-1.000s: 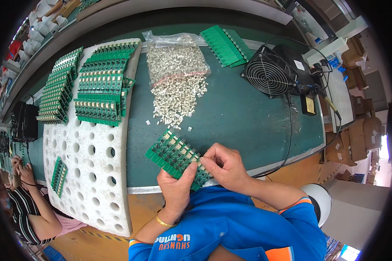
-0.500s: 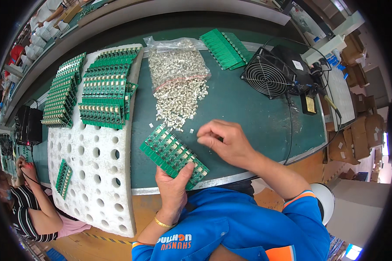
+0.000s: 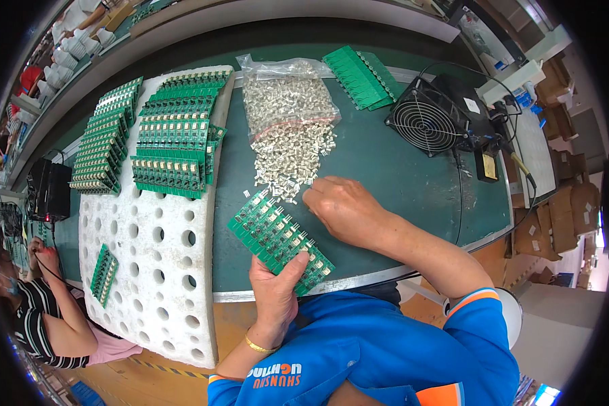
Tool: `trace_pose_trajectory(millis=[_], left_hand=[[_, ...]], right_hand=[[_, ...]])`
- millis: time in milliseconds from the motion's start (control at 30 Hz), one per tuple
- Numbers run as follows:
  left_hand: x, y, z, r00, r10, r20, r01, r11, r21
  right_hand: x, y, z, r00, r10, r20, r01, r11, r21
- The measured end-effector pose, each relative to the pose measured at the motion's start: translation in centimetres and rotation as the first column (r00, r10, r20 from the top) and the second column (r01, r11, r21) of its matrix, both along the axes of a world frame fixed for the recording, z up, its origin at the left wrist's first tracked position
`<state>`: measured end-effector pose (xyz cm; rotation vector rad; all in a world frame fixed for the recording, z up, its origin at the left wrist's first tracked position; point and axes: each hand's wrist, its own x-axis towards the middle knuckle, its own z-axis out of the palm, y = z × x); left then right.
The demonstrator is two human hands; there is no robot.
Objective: The person solders small components onto a green circuit board at a workbench. This is done using a soldering iron and solder wire.
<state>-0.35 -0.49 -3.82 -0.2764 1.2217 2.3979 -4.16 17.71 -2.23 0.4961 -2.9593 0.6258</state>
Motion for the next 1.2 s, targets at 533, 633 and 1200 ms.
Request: trace_pose_trajectory(millis=[533,633,1200], left_hand=[[1.0,0.1,-1.6,0.998,-0.048,-0.050,0.049,0.999,0.009],[0.9,-0.1,-1.1,0.997,-0.067,-0.044,0.068,0.997,0.028],[0.8,-0.5,-1.0,0.999,-0.035,-0.028,0.037,0.997,0.066]], right_hand=[[1.5,-1.7,1.7,0.998,0.068,-0.005,-0.064,0.951,0.303],[1.2,-2.4,1.6,0.994,0.104,-0.020,-0.087,0.913,0.399],[1.1,-2.1,2.0,0.993,0.101,-0.057,-0.089,0.979,0.184]])
